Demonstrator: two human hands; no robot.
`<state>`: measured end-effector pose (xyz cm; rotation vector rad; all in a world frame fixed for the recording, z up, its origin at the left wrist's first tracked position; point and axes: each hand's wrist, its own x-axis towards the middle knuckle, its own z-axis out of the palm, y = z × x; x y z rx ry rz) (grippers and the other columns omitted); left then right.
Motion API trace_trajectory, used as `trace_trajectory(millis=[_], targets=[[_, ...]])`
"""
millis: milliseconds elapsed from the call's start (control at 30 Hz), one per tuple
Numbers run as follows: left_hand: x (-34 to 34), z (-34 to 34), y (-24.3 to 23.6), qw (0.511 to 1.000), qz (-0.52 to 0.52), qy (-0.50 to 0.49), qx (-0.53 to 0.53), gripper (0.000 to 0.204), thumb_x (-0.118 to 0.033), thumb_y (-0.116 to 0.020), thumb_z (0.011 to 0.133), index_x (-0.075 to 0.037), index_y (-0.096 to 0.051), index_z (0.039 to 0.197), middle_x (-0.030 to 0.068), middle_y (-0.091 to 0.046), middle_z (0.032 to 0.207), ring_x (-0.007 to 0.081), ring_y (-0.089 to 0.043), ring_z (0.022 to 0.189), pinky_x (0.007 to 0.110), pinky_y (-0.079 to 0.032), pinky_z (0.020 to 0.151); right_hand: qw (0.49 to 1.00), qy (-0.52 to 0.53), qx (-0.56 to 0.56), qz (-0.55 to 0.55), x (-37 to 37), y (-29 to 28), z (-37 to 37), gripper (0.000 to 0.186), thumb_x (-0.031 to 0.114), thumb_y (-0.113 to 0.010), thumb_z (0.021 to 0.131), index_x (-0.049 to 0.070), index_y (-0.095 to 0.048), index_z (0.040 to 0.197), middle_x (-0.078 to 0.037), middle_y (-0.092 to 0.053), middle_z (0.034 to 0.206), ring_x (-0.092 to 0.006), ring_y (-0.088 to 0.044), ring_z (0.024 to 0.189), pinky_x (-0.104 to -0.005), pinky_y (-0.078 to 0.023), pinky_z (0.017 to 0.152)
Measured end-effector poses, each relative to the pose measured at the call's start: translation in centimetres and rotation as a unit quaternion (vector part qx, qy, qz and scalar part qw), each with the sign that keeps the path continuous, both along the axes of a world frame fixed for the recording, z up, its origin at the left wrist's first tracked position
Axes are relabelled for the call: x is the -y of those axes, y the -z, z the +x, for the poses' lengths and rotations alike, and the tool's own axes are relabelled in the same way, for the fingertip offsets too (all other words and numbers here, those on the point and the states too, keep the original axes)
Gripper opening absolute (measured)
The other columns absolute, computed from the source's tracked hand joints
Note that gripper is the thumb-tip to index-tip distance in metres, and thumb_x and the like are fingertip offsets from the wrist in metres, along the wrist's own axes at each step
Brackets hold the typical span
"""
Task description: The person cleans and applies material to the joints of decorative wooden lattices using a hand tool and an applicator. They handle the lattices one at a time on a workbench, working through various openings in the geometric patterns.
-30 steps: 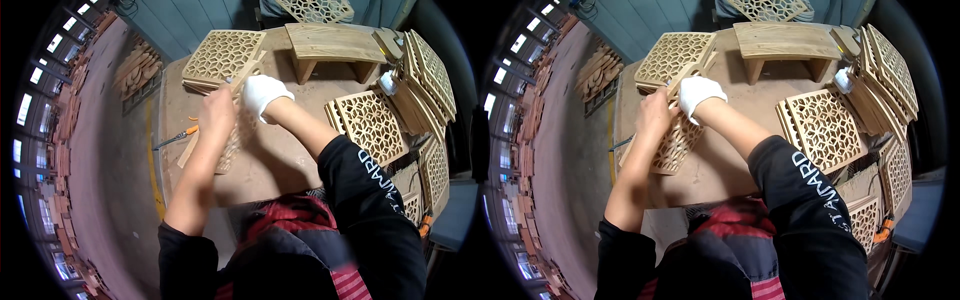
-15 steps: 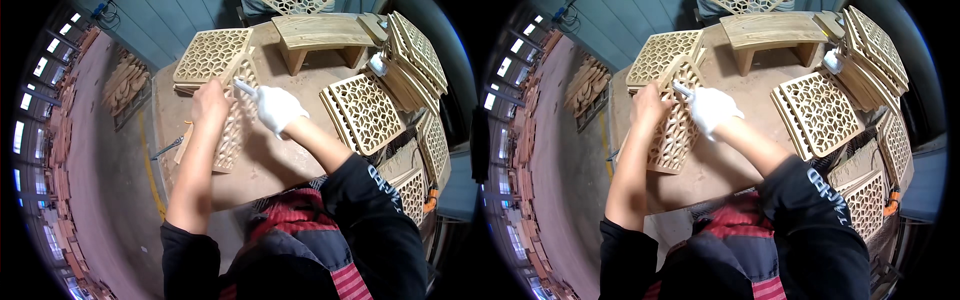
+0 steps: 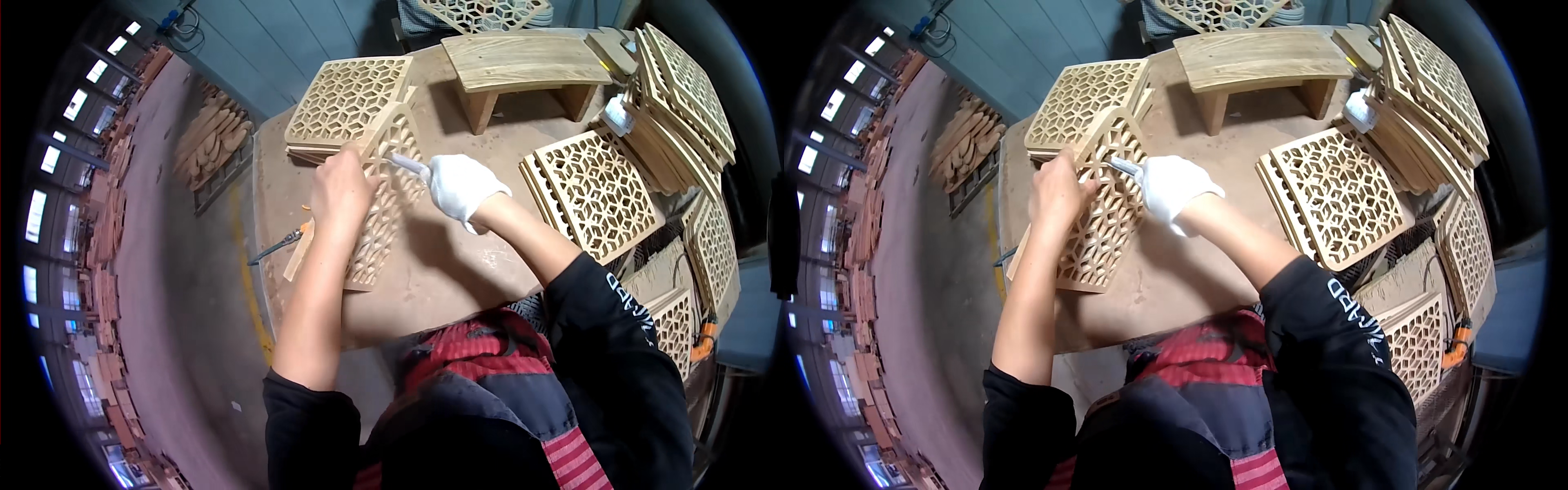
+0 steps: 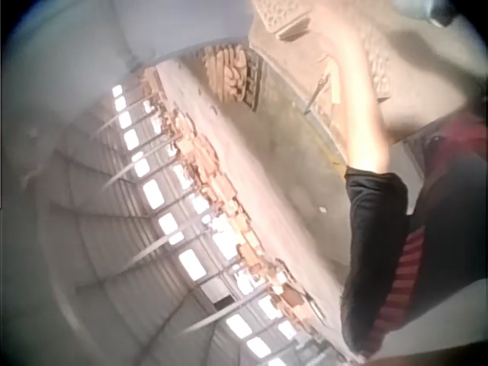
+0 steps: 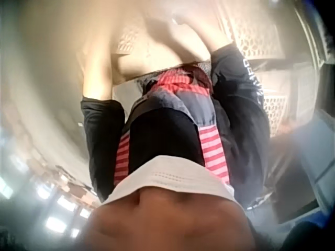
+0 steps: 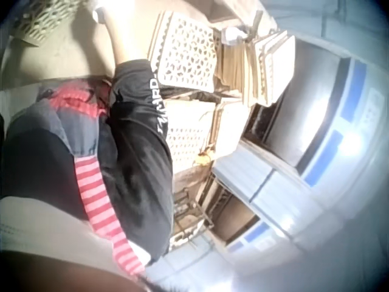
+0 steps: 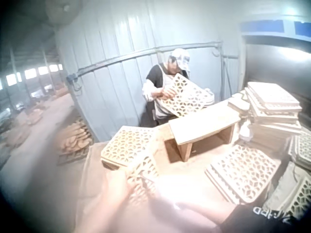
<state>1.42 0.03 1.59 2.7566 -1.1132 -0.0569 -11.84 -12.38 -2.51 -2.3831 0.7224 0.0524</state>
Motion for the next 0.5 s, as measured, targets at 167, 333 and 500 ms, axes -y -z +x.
trace_trajectory(millis=[167,333,500], targets=[[0.6,-2.2,0.4,0.999,-0.019,0.034,0.03,0.04,-0.02,-0.082,0.077,0.0,-0.059,0.102,0.0247,-0.069,0.095,0.044,-0.067,0.093,0.051,-0.052,0.082,0.992,-0.041,0.008,-0.116,0.8,1.0,3.9,0.025,0.015,-0.056,0.089,0.0,-0.072,0.099,-0.023,-0.071,0.101,-0.0377,-0.07,0.094,-0.0427,-0.056,0.083],[0.4,-1.0,1.0,0.999,-0.017,0.015,0.043,0.043,-0.023,-0.084,0.076,-0.001,-0.058,0.101,0.0227,-0.069,0.093,0.0429,-0.066,0.094,0.051,-0.051,0.082,0.992,-0.064,-0.003,-0.112,0.1,-1.4,4.2,0.025,0.016,-0.054,0.091,0.002,-0.073,0.1,-0.02,-0.072,0.104,-0.0349,-0.07,0.097,-0.0427,-0.056,0.084],[-0.3,-0.4,1.2,0.999,-0.024,0.007,0.037,0.042,-0.023,-0.084,0.075,-0.001,-0.057,0.099,0.023,-0.069,0.093,0.0426,-0.066,0.094,0.05,-0.051,0.082,0.995,-0.061,-0.014,-0.077,0.6,-1.4,1.9,0.026,0.018,-0.052,0.094,0.004,-0.073,0.1,-0.018,-0.072,0.102,-0.0344,-0.07,0.097,-0.0437,-0.055,0.084]])
